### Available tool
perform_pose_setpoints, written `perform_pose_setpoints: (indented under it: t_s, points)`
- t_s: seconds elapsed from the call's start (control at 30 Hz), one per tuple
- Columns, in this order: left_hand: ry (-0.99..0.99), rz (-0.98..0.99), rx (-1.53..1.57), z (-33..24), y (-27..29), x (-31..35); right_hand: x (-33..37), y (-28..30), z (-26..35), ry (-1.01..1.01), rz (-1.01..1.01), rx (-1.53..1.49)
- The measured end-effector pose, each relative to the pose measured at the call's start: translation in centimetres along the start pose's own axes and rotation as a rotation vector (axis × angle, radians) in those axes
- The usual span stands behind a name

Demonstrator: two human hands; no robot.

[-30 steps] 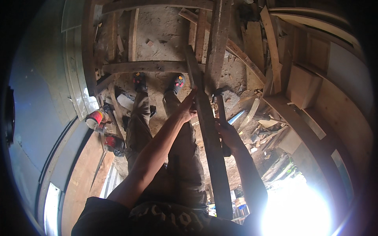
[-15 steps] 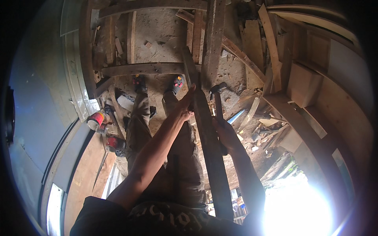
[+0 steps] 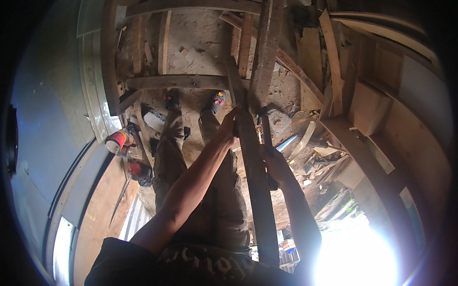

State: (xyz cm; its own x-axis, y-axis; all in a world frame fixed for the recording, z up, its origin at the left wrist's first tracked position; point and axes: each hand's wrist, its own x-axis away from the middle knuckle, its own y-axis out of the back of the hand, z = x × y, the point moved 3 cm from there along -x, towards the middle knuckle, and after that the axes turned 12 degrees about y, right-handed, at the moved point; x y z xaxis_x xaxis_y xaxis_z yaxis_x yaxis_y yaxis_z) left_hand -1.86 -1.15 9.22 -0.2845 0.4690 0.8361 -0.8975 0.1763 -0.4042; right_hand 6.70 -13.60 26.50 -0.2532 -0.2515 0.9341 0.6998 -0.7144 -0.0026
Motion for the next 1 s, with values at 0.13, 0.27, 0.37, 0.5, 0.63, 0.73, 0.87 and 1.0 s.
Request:
perform_pose_setpoints:
  t_s: [0.13, 0.27, 0.37, 0.5, 0.63, 0.73, 0.87, 1.0]
  points:
    - [-0.011, -0.035, -0.016, -0.3, -0.4, 0.8, 0.5, -0.5, 1.0, -0.084, -0.054, 0.058]
    - [-0.055, -0.053, 0.016, -0.4, -0.8, 0.6, 0.3, -0.2, 1.2, -0.072, -0.028, 0.033]
    - [-0.092, -0.084, 0.047, -0.2, -1.6, 1.5, 0.3, -0.1, 0.4, -0.091, -0.031, 0.016]
    - [-0.047, -0.004, 0.067, 0.3, 0.2, -1.5, 0.3, -0.3, 0.6, -0.071, -0.021, -0.011]
    - [0.013, 0.077, 0.084, -0.6, -0.7, 0.2, 0.5, -0.9, 1.4, -0.080, -0.035, 0.040]
    - [0.132, 0.084, 0.002, -1.2, -0.8, 2.6, 1.0, -0.7, 1.3, -0.110, -0.072, 0.048]
    - [0.194, 0.015, 0.006, -1.9, -1.3, 3.2, 0.4, -0.4, 0.9, -0.026, -0.046, 0.031]
    - [0.230, -0.074, -0.031, -2.4, -2.4, 4.4, 0.1, 0.3, -0.4, -0.045, -0.024, -0.080]
